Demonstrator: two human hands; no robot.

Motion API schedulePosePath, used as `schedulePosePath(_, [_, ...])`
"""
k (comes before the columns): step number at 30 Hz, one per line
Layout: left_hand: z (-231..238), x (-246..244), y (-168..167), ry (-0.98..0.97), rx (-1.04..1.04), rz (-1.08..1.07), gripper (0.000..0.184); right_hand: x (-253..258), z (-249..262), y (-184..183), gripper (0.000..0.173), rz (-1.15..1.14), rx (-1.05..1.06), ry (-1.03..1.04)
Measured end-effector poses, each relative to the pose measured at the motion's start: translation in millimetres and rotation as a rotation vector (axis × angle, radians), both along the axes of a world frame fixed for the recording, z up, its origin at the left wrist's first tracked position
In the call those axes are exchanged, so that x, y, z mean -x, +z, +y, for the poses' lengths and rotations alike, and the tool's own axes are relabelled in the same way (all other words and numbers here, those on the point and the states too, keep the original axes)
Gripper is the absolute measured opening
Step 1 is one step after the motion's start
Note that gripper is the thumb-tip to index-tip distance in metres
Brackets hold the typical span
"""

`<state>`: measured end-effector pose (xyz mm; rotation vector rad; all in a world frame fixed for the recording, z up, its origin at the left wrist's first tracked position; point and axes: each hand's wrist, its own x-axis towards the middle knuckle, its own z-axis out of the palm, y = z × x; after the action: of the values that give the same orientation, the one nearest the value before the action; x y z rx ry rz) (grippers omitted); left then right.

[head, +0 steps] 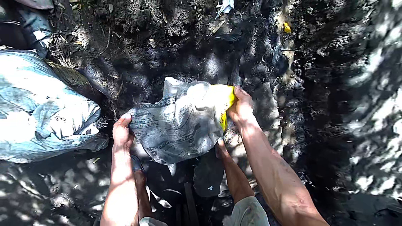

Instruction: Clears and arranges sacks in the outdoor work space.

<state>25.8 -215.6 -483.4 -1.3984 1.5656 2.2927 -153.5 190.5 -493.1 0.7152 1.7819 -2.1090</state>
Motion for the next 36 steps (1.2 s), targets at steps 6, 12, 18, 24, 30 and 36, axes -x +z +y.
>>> schedulePosePath(6, [11, -15, 37, -0.033, 0.168, -0.121, 0.031, -39, 14, 40, 0.026, 0.029, -0.209, 0.070])
schedulePosePath(12, [42, -50, 53, -0.005, 0.298, -0.268, 0.028, -87, 27, 58, 0.026, -0.112, -0.259, -0.093])
schedulePosePath(18, [56, -72, 75, -0.127, 0.472, -0.419, 0.028, -89, 6, 82, 0.029, -0.316, -0.507, -0.020])
schedulePosePath(24, [83, -151, 120, 0.023, 0.394, -0.291, 0.023, -196, 21, 116, 0.038, -0.372, -0.489, 0.138])
schedulePosePath(30, [96, -214, 132, -0.031, 0.278, -0.346, 0.027, -234, 40, 137, 0.030, -0.447, -0.493, -0.078])
schedulePosePath(36, [95, -204, 120, -0.098, 0.387, -0.285, 0.024, -196, 63, 151, 0.019, -0.282, -0.571, 0.123])
